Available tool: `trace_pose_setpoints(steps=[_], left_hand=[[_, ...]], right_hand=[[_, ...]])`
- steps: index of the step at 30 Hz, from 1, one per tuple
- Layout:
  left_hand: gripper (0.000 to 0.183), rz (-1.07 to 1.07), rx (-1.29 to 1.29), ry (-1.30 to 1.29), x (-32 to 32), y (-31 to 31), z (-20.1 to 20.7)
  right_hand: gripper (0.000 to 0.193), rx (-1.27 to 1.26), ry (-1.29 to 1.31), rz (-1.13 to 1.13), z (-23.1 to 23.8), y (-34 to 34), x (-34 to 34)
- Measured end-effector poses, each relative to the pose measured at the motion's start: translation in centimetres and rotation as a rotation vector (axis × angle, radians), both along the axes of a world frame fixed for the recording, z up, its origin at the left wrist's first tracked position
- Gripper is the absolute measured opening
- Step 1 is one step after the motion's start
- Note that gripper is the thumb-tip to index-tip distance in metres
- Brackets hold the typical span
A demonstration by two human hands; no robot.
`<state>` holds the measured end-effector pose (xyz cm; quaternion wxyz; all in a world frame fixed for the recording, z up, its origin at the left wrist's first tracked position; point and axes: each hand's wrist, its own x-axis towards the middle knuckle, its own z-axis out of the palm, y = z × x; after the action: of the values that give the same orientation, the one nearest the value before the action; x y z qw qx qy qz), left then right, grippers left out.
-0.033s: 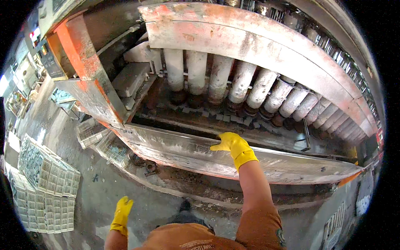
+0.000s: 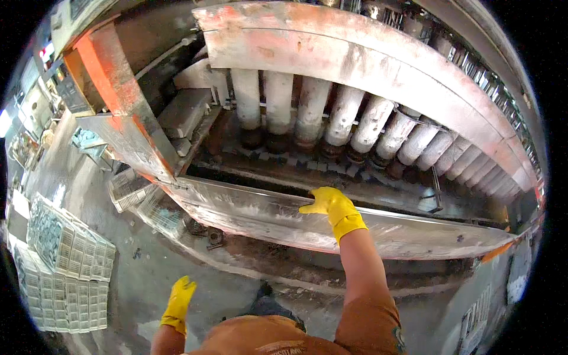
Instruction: The person measures small white rectangular tiles using a caliper and sorts them into a white basket. They then move to a conveyor belt system, where they use a metal bar to push and align the tiles on the moving belt.
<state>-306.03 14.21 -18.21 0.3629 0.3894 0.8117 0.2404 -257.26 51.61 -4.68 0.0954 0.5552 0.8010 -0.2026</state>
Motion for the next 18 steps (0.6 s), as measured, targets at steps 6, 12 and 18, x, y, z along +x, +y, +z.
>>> trace_pose_setpoints(steps=[6, 12, 18], left_hand=[[0.062, -0.226, 0.123, 0.012, 4.9, 8.8, 4.9], [0.054, -0.353, 0.561, 0.322, 3.4, 20.6, 8.6], [0.048, -0.583, 0.922, 0.431, 5.5, 34.0, 15.8]], right_hand=[[0.085, 0.157, 0.149, -0.030, -0.1, 0.1, 0.7], [0.064, 0.334, 0.400, -0.179, 0.5, 0.4, 0.5], [0.045, 0.729, 0.281, -0.243, -1.7, 1.5, 0.7]])
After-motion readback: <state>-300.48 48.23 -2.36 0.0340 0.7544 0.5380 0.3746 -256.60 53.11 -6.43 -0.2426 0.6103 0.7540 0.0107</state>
